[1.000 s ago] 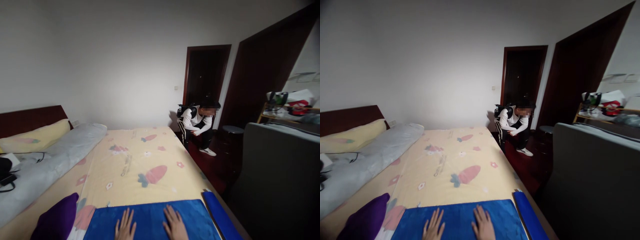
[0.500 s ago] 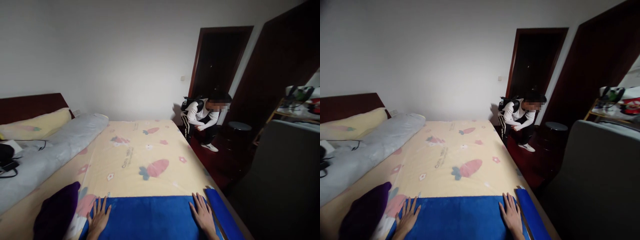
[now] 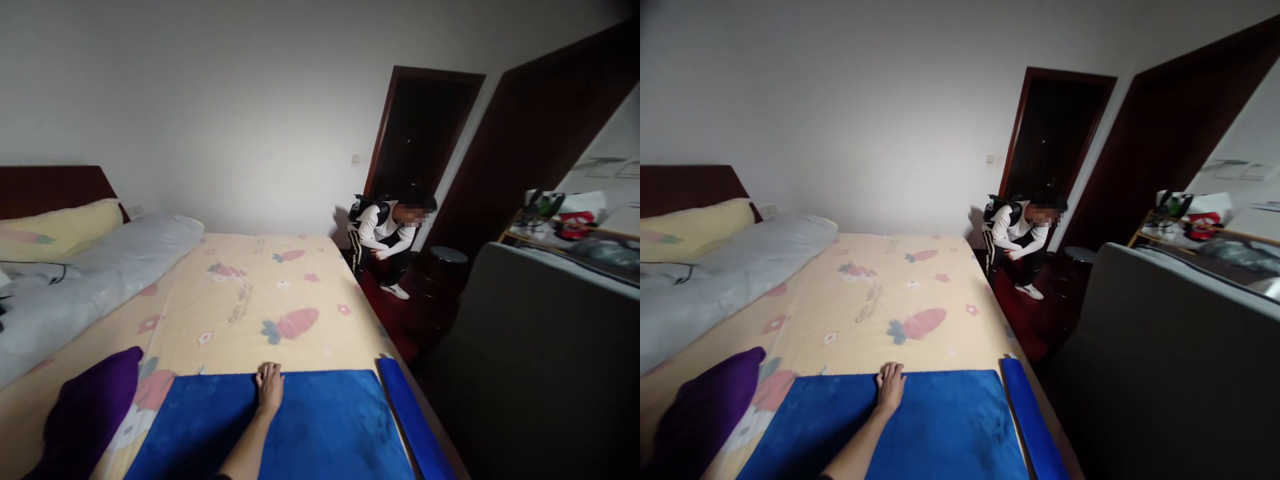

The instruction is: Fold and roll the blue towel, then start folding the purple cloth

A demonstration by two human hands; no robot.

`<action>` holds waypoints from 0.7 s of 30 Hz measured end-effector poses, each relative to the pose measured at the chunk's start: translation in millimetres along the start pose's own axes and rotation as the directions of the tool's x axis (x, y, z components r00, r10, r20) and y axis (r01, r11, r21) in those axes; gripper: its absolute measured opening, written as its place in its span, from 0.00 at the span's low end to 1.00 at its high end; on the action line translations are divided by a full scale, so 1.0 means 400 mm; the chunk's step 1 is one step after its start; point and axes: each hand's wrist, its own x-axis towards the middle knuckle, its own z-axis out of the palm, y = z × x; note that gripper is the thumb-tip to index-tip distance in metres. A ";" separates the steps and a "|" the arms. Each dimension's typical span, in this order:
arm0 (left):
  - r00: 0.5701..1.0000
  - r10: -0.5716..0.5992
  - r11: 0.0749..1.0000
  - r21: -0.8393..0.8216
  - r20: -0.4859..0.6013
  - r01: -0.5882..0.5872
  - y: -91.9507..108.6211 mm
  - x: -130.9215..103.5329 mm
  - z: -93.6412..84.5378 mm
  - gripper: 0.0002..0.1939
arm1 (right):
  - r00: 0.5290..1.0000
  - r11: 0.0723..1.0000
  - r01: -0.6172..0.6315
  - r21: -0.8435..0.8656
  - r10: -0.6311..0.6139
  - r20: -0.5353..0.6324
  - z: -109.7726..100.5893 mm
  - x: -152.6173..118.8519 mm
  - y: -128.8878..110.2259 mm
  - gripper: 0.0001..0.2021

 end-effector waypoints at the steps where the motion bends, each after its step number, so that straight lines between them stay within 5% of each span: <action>1: 1.000 0.004 1.000 -0.002 0.017 -0.004 0.000 0.010 -0.005 0.18 | 1.000 1.000 0.009 0.008 -0.009 0.011 -0.013 -0.006 0.002 0.16; 3: 0.998 0.014 1.000 -0.012 0.063 -0.014 -0.005 0.029 -0.020 0.15 | 0.999 0.999 0.026 0.027 -0.026 0.025 -0.028 -0.016 -0.011 0.11; 8: 0.987 0.019 0.996 -0.084 0.159 -0.005 -0.012 0.058 -0.067 0.05 | 0.999 0.995 0.049 0.086 -0.049 0.004 -0.040 0.012 -0.093 0.18; 13: 0.982 0.028 0.962 -0.271 0.187 0.024 0.000 0.082 -0.146 0.14 | 0.998 0.986 0.044 0.163 -0.035 -0.061 -0.050 0.033 -0.197 0.15; 18: 0.997 0.057 0.840 -0.542 0.061 -0.015 -0.010 0.111 -0.314 0.17 | 0.993 0.962 0.021 0.272 0.013 -0.121 -0.084 -0.052 -0.300 0.14; 21: 0.998 0.041 0.721 -0.690 -0.043 -0.060 -0.040 0.099 -0.449 0.20 | 0.975 0.900 -0.051 0.433 0.140 -0.175 -0.181 -0.066 -0.325 0.17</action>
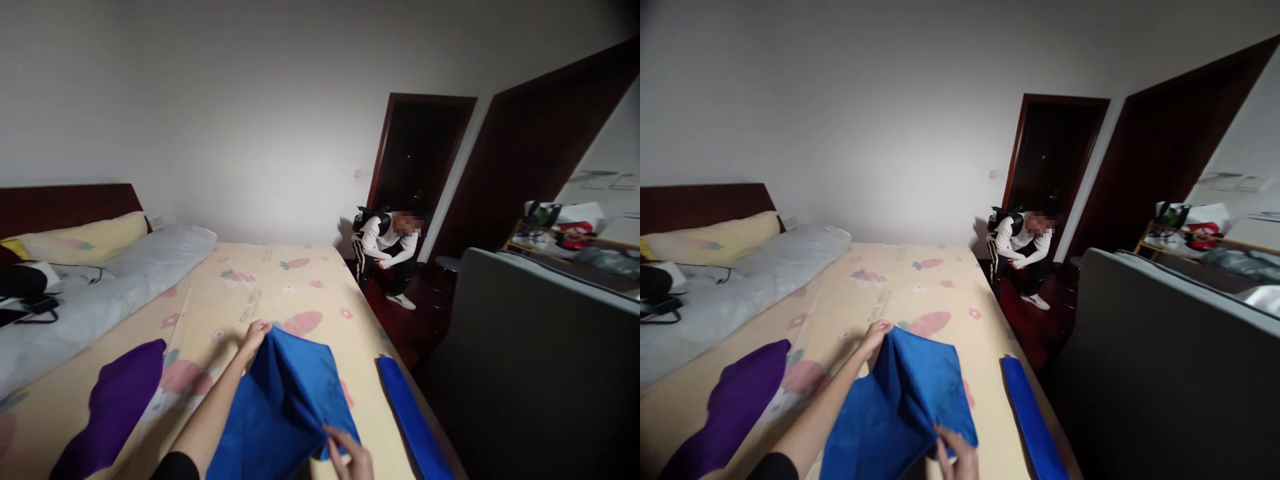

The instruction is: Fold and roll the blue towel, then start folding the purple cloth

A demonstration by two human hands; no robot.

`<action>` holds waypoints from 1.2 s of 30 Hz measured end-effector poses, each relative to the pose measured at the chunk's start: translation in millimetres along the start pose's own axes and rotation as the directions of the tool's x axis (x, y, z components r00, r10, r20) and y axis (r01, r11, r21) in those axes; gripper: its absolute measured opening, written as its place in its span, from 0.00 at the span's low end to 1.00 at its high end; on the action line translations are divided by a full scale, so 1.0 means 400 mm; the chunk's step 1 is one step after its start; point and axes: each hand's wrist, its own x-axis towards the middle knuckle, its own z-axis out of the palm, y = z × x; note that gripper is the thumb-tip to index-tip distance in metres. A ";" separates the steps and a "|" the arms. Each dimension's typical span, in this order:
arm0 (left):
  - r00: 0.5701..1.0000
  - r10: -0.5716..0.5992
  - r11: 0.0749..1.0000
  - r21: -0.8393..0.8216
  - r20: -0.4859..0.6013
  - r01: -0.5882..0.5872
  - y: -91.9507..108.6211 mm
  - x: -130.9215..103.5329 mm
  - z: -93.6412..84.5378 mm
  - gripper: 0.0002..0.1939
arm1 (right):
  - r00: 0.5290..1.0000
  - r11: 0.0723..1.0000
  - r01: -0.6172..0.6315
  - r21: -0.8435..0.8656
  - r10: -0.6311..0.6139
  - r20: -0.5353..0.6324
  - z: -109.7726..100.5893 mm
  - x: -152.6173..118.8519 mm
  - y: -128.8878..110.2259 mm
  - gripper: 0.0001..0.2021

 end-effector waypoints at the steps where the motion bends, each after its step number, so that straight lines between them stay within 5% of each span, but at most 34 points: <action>1: 1.000 0.013 0.998 -0.060 -0.028 -0.014 0.023 -0.012 -0.041 0.21 | 0.997 0.993 -0.054 0.104 0.058 -0.044 -0.038 0.019 -0.022 0.19; 6: 0.993 0.043 0.956 -0.286 -0.110 -0.073 0.125 -0.123 -0.203 0.21 | 0.959 0.849 -0.124 0.513 0.235 -0.156 -0.206 0.196 -0.123 0.23; 9: 0.990 0.042 0.929 -0.360 -0.134 -0.088 0.175 -0.191 -0.257 0.21 | 0.952 0.829 -0.114 0.548 0.249 -0.179 -0.251 0.297 -0.175 0.26; 14: 0.969 0.015 0.902 -0.415 -0.246 -0.119 0.230 -0.244 -0.317 0.23 | 0.977 0.867 0.005 0.498 0.101 -0.186 -0.294 0.416 -0.256 0.28; 20: 0.942 -0.023 0.873 -0.465 -0.335 -0.144 0.268 -0.259 -0.362 0.26 | 0.986 0.877 0.056 0.477 0.026 -0.163 -0.320 0.489 -0.320 0.21; 36: 0.980 0.046 0.868 -0.477 -0.194 -0.135 0.327 -0.246 -0.400 0.25 | 0.979 0.852 0.110 0.512 -0.005 -0.202 -0.336 0.561 -0.341 0.29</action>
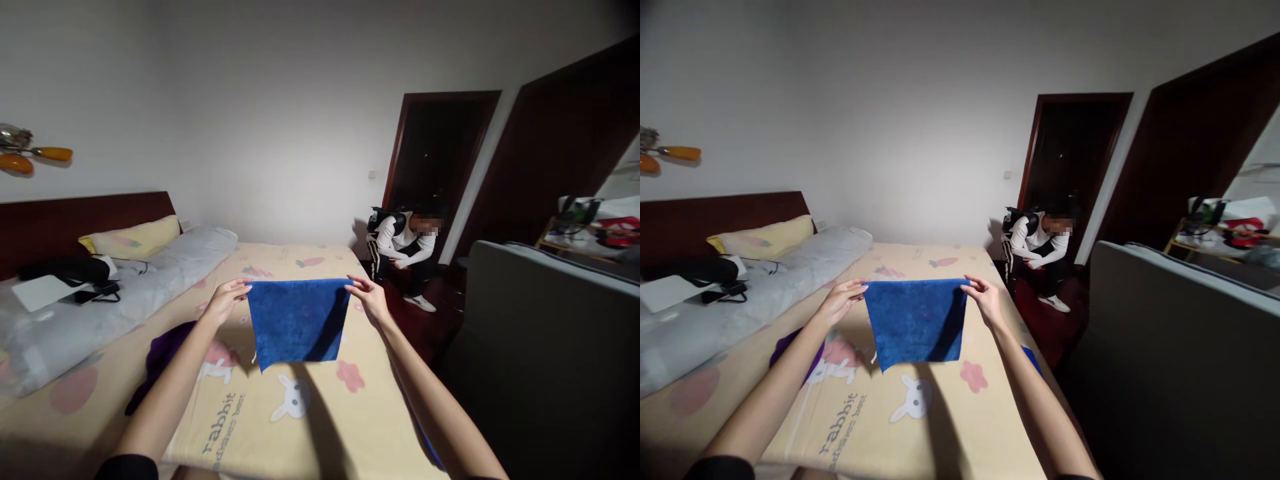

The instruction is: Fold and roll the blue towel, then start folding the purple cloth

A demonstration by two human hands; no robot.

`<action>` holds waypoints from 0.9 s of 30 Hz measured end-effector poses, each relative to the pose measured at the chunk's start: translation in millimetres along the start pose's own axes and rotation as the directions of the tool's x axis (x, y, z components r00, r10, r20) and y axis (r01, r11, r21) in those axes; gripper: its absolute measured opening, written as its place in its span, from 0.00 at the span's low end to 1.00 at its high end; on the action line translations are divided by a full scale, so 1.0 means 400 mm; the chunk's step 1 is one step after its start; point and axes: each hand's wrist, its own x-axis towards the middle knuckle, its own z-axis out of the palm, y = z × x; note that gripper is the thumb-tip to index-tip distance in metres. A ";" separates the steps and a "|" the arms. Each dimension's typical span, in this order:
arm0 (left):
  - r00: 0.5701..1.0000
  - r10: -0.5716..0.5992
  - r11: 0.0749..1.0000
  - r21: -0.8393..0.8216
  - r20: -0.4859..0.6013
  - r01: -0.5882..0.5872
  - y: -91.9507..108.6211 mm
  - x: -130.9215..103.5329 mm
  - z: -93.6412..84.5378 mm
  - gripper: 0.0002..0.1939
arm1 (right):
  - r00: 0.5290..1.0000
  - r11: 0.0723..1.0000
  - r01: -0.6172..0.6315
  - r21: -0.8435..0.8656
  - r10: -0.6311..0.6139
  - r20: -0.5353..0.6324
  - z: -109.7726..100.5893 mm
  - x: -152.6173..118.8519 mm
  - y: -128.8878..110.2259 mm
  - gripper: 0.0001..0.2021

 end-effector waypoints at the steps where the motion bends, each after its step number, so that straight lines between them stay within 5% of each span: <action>1: 1.000 0.014 1.000 0.012 0.001 -0.014 0.001 -0.001 -0.002 0.25 | 1.000 1.000 0.003 -0.007 -0.003 0.012 -0.003 0.005 -0.002 0.29; 20: 0.958 0.283 0.889 0.387 -0.042 -0.245 0.014 0.010 -0.049 0.17 | 0.957 0.953 0.114 -0.282 -0.029 0.289 -0.046 0.006 -0.100 0.18; 27: 0.982 0.164 0.890 0.415 0.096 -0.189 0.007 0.014 -0.052 0.14 | 0.911 0.977 -0.027 -0.214 0.112 0.397 -0.052 0.005 -0.073 0.23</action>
